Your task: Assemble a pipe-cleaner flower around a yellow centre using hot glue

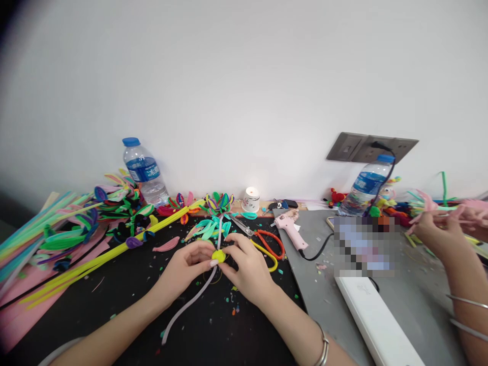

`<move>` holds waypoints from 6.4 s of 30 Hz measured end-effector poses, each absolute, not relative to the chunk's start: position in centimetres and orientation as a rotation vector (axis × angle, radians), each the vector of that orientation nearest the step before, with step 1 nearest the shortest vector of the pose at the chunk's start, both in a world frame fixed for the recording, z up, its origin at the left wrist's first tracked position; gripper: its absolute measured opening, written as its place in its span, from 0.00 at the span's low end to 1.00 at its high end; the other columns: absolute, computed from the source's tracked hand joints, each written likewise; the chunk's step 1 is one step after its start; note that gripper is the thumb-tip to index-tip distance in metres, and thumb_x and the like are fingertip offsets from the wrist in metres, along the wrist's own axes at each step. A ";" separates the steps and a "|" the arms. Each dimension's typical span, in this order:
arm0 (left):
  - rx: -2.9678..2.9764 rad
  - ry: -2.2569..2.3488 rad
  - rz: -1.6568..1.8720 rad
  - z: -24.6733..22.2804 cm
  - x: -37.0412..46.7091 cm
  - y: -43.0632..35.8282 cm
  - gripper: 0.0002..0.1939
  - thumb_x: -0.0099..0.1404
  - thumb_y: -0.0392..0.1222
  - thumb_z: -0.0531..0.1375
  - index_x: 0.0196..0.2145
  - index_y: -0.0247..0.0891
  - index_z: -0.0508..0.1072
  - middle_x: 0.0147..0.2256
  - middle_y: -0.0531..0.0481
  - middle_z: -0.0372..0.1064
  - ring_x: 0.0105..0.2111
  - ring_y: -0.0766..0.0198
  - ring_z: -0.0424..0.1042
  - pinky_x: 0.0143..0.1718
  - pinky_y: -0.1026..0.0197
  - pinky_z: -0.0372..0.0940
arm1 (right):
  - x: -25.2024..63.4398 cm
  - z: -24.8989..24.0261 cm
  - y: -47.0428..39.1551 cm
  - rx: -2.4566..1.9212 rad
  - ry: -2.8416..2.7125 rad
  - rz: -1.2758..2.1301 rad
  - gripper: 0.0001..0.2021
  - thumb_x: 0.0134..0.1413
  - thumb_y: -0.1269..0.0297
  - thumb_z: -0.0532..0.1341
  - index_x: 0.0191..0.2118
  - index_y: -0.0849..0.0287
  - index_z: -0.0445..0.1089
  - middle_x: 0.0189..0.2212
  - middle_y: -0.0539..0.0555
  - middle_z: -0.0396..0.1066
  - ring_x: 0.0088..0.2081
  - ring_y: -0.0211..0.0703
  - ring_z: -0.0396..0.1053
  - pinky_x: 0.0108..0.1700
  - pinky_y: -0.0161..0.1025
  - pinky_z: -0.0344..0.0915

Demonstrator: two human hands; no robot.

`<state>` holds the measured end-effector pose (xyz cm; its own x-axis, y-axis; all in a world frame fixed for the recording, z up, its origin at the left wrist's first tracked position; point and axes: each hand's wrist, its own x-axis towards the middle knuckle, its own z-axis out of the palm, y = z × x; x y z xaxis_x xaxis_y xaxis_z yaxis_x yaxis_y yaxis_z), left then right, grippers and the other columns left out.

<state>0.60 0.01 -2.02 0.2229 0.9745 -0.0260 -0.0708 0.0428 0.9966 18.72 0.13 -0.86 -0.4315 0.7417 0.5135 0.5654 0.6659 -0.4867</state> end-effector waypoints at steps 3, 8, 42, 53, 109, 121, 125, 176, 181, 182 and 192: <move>1.231 1.011 1.052 -2.0 0.6 0.0 0.12 0.51 0.38 0.65 0.35 0.36 0.71 0.32 0.48 0.72 0.33 0.61 0.71 0.37 0.58 0.66 | 18.7 -0.8 0.2 -1.010 -2.153 0.307 0.07 0.52 0.69 0.60 0.39 0.57 0.68 0.45 0.58 0.64 0.43 0.45 0.67 0.44 0.42 0.67; 1.228 1.006 1.053 -2.0 0.5 -0.1 0.12 0.52 0.38 0.65 0.35 0.36 0.71 0.33 0.47 0.73 0.34 0.60 0.72 0.39 0.57 0.66 | 18.7 -0.6 0.2 -1.021 -2.147 0.304 0.07 0.52 0.69 0.60 0.38 0.57 0.68 0.45 0.58 0.64 0.42 0.45 0.67 0.44 0.42 0.67; 1.127 1.091 1.143 -1.4 0.4 0.1 0.15 0.51 0.40 0.64 0.38 0.37 0.71 0.33 0.48 0.73 0.31 0.60 0.73 0.33 0.58 0.69 | 19.1 -0.5 0.5 -1.064 -2.121 0.269 0.06 0.50 0.69 0.61 0.37 0.55 0.68 0.45 0.57 0.65 0.45 0.46 0.67 0.46 0.43 0.68; 1.130 1.110 1.237 -0.9 0.4 0.0 0.12 0.56 0.44 0.60 0.38 0.39 0.70 0.21 0.58 0.59 0.23 0.66 0.67 0.28 0.62 0.65 | 19.1 -0.5 0.4 -1.061 -2.131 0.241 0.06 0.50 0.68 0.61 0.36 0.55 0.68 0.45 0.56 0.65 0.44 0.46 0.68 0.46 0.43 0.68; 1.013 0.997 1.062 -1.1 0.5 -0.2 0.14 0.59 0.49 0.58 0.25 0.36 0.68 0.25 0.53 0.64 0.29 0.64 0.67 0.35 0.60 0.66 | 19.3 -0.5 0.5 -1.064 -2.117 0.367 0.06 0.51 0.70 0.60 0.37 0.56 0.67 0.45 0.56 0.62 0.40 0.42 0.66 0.42 0.40 0.68; 0.632 0.676 1.204 -0.5 0.4 -0.2 0.08 0.60 0.43 0.60 0.29 0.36 0.70 0.30 0.49 0.71 0.37 0.60 0.72 0.48 0.52 0.63 | 19.3 -0.9 0.5 -1.096 -2.118 0.387 0.05 0.50 0.70 0.60 0.36 0.56 0.67 0.46 0.56 0.62 0.41 0.42 0.66 0.41 0.38 0.68; 0.599 0.698 1.163 -0.3 0.4 -0.2 0.11 0.59 0.42 0.61 0.23 0.36 0.65 0.19 0.58 0.57 0.19 0.74 0.60 0.34 0.63 0.67 | 19.2 -0.8 0.5 -1.093 -2.113 0.377 0.05 0.50 0.69 0.60 0.35 0.56 0.67 0.46 0.56 0.63 0.41 0.42 0.67 0.39 0.38 0.69; 1.055 1.263 1.184 -0.6 0.2 0.2 0.12 0.47 0.44 0.67 0.28 0.35 0.73 0.17 0.58 0.64 0.19 0.68 0.63 0.24 0.66 0.58 | 19.5 -0.4 0.5 -1.080 -2.078 0.352 0.05 0.49 0.70 0.61 0.34 0.56 0.67 0.44 0.57 0.63 0.36 0.42 0.67 0.36 0.39 0.69; 1.070 1.251 1.251 -0.6 0.1 0.3 0.13 0.55 0.48 0.61 0.34 0.36 0.74 0.18 0.58 0.61 0.18 0.69 0.59 0.22 0.65 0.56 | 19.6 -0.5 0.7 -1.079 -2.083 0.361 0.05 0.49 0.71 0.61 0.34 0.56 0.66 0.45 0.57 0.63 0.37 0.42 0.66 0.38 0.40 0.69; 1.066 1.221 1.249 -0.6 0.1 0.2 0.14 0.55 0.47 0.61 0.37 0.37 0.73 0.21 0.56 0.63 0.19 0.69 0.60 0.23 0.65 0.57 | 19.6 -0.5 0.7 -1.078 -2.084 0.361 0.05 0.49 0.71 0.61 0.34 0.56 0.66 0.45 0.57 0.63 0.37 0.42 0.66 0.38 0.40 0.69; 1.195 1.060 1.023 -1.1 0.7 -0.2 0.15 0.57 0.44 0.60 0.42 0.38 0.69 0.35 0.49 0.67 0.29 0.63 0.71 0.30 0.61 0.67 | 19.4 -0.3 0.4 -1.031 -2.176 0.423 0.06 0.51 0.71 0.60 0.37 0.56 0.67 0.46 0.57 0.63 0.42 0.42 0.67 0.41 0.38 0.68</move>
